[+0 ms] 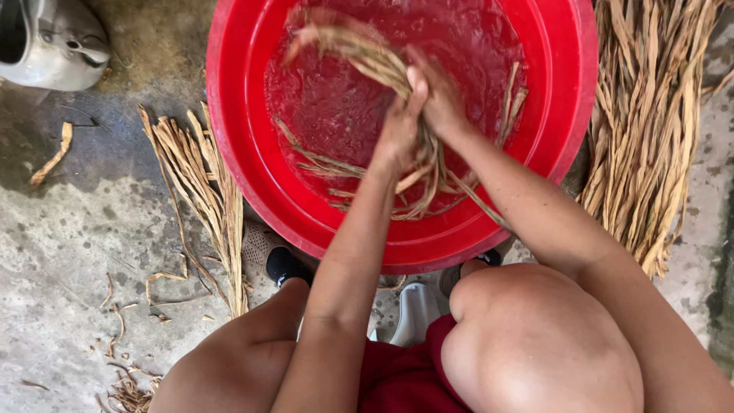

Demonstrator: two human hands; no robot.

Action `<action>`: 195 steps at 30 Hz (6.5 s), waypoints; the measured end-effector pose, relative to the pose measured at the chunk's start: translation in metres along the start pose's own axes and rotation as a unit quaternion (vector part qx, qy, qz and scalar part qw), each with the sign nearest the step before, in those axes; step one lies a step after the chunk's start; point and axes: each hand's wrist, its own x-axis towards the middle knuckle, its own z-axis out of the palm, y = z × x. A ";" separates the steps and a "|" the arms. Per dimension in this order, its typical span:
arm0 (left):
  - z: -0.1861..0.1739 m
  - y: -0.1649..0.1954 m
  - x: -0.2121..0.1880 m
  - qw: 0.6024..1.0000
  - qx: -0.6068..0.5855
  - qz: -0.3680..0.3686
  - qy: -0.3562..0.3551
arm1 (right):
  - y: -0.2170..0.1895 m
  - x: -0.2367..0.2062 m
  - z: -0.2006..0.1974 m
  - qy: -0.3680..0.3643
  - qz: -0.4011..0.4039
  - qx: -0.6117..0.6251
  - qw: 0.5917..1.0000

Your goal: The person sits on a low stool and washes bundles of dried tobacco leaves in a large red basin of water. They dip each bundle, rub and swish the leaves in the water, then place the washed bundle on the concrete beside them.

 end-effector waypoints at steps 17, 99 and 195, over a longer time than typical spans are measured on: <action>-0.054 -0.044 -0.014 0.979 -0.033 -0.169 0.110 | -0.030 -0.091 0.088 0.195 -0.230 0.055 0.952; -0.050 -0.096 -0.023 0.961 0.115 -0.200 -0.154 | 0.054 -0.024 -0.060 -0.170 0.210 -0.285 0.920; -0.014 -0.062 -0.044 0.978 0.039 -0.202 -0.012 | 0.028 -0.053 -0.062 -0.289 0.194 -0.167 0.923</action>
